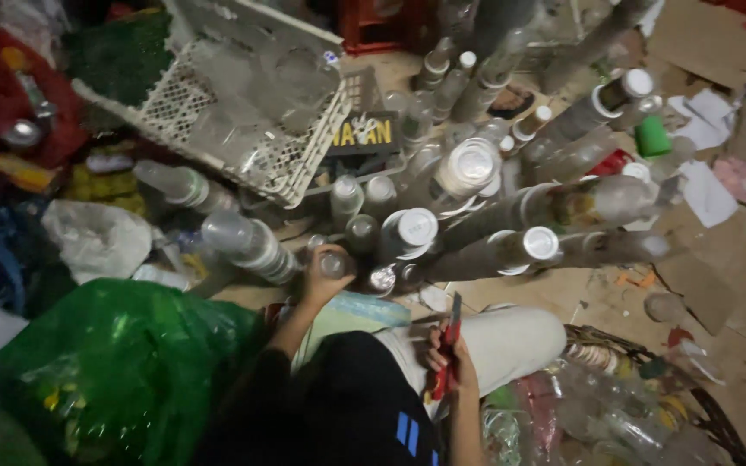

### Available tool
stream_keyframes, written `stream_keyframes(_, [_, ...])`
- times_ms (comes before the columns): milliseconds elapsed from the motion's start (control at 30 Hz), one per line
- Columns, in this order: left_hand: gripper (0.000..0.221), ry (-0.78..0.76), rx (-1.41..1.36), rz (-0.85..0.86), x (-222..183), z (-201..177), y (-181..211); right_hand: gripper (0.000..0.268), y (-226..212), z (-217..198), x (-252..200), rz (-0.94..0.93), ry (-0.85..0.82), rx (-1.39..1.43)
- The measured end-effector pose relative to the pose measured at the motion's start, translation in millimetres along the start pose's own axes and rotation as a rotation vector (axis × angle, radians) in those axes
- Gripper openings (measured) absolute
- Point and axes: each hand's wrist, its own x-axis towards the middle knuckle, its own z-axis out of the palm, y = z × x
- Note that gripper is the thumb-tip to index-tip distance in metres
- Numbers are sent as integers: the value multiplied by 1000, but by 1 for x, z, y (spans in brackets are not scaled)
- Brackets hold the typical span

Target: Sorting and cleaning plastic cups for recycling by cutting off the rims.

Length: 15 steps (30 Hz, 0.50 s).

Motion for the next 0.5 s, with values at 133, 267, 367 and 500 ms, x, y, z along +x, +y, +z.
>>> stream_keyframes(133, [72,-41,-100,14,7,-7,11,55,7,2,1,-38,-10,19])
stream_keyframes(267, [88,-124,6,39,4,-21,8,55,3,7,5,-8,-18,1])
stream_keyframes(367, [94,-121,57,104,6,-28,10,55,2,8,10,8,-55,-22])
stream_keyframes(500, [94,-158,59,67,0,-26,1,53,2,17,13,2,-78,-18])
